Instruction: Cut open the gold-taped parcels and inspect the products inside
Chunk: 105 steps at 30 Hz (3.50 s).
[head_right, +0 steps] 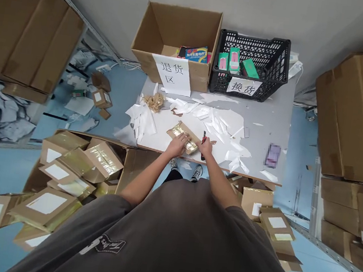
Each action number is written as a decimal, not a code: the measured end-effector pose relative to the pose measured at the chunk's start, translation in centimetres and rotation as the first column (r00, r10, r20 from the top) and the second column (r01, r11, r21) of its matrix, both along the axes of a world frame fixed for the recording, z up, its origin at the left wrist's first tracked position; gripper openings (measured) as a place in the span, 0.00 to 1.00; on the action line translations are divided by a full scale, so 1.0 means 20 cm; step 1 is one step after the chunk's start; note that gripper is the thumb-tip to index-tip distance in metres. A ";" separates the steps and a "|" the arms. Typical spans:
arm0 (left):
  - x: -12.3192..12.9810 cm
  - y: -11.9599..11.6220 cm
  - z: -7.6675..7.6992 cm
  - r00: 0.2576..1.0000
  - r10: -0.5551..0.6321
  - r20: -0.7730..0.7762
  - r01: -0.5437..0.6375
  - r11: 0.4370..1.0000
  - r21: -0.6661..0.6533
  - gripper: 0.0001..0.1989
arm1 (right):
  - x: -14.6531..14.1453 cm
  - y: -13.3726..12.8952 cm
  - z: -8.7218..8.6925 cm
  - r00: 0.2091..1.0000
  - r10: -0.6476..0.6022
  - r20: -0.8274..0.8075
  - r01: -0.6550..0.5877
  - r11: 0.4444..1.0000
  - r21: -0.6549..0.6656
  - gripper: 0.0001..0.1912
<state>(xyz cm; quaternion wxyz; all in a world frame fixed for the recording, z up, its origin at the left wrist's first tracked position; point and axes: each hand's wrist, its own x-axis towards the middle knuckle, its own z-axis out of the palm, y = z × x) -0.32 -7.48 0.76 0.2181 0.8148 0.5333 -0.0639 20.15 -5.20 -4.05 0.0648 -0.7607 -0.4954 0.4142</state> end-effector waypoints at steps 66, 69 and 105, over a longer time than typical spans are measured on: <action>-0.01 0.07 -0.25 0.985 0.173 0.006 -0.172 0.981 0.091 0.32 | 0.09 -0.19 0.29 0.849 0.512 0.130 -0.520 0.853 0.034 0.16; 0.00 0.06 -0.24 0.983 0.182 0.013 -0.182 0.980 0.080 0.32 | 0.07 -0.15 0.30 0.814 0.548 0.193 -0.557 0.830 -0.009 0.16; 0.01 0.01 -0.13 0.894 0.445 0.057 -0.448 0.887 0.115 0.24 | -0.10 -0.08 -0.03 0.987 -0.152 -0.051 0.153 0.988 0.015 0.27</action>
